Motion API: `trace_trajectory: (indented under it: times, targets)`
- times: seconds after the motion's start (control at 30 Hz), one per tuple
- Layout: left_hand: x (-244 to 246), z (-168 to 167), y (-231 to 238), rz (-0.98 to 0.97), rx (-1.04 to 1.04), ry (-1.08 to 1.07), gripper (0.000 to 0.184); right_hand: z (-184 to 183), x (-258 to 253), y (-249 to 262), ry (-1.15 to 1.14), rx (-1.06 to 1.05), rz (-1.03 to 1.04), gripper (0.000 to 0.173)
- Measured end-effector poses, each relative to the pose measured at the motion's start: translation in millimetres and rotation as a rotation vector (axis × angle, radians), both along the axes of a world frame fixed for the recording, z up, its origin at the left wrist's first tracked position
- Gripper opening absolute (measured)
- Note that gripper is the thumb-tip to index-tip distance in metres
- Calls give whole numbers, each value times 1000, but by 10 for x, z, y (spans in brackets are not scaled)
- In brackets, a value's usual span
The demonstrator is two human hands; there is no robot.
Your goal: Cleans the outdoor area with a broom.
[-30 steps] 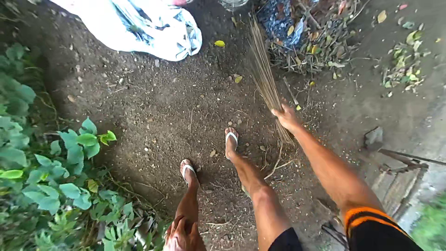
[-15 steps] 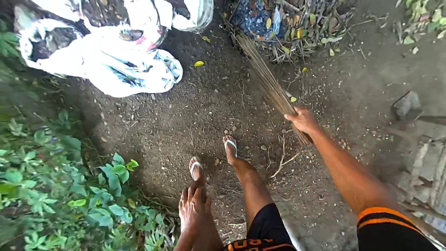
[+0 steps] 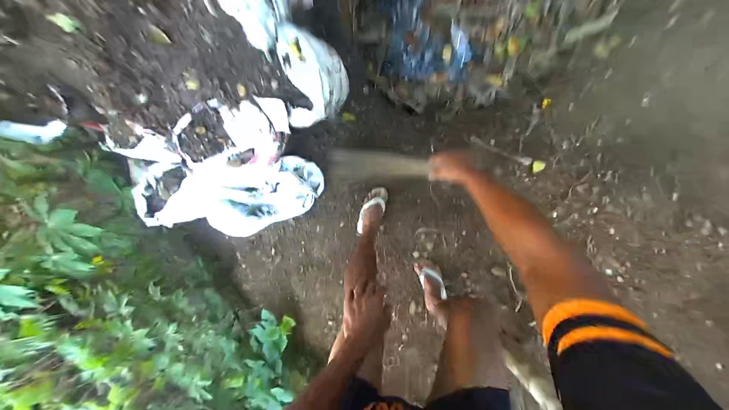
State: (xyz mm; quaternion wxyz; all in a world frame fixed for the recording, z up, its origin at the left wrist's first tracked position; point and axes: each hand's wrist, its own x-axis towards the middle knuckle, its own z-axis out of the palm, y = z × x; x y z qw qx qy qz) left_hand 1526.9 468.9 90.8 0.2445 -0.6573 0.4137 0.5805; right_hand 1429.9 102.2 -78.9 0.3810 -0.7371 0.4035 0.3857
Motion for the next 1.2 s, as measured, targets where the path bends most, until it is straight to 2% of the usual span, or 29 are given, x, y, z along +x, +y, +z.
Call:
trace_trajectory:
  times: [0.1, 0.2, 0.27, 0.37, 0.47, 0.57, 0.63, 0.67, 0.73, 0.8, 0.87, 0.97, 1.0, 1.07, 1.13, 1.2]
  targets:
    - [333, -174, -150, 2, 30, -4, 45, -87, 193, -645, 72, -260, -105, 45]
    - [387, -115, -160, -21, 90, 37, 46, 144, 91, -521, 120, -343, -321, 51]
    - [422, -139, -261, -30, 81, 48, 45, 361, -159, -427, 60, -330, -573, 56]
    - [475, -147, -394, 10, 76, 46, 45, 847, -596, 60, 14, -164, -906, 64]
    - [542, -72, -544, 5, 84, 40, 45, 1654, -913, 814, 130, 10, -1235, 55]
    - [488, -43, -663, -62, 87, 9, 45, 2300, -1308, 1654, 271, 20, -1508, 64]
    - [476, -55, -760, -83, 99, 0, 44, 2461, -1454, 1975, 323, -51, -1636, 68]
    - [476, -70, -782, -104, 98, -7, 44, 2431, -1501, 2058, 326, -91, -1693, 67]
    - [496, -92, -780, -161, 91, -26, 45, 2143, -1485, 1994, 315, -123, -1779, 63]
    - [524, -107, -785, -218, 84, -44, 45, 1572, -1277, 1602, 250, -142, -1894, 61]
    - [532, -134, -778, -260, 93, -66, 45, 970, -948, 994, 157, -93, -1971, 58]
    - [561, -204, -791, -314, 73, -89, 43, 333, -382, 50, 49, 22, -1743, 63]
    - [562, -209, -787, -332, 71, -91, 43, 290, -229, -202, 15, 38, -1652, 63]
    - [565, -203, -831, -350, 69, -93, 42, 428, -82, -497, -87, 65, -1552, 60]
    - [576, -192, -930, -364, 89, -86, 42, 615, -114, -449, -212, 89, -1493, 68]
    - [546, -228, -1083, -377, 107, -74, 42, 976, -255, -194, -234, 38, -1401, 77]
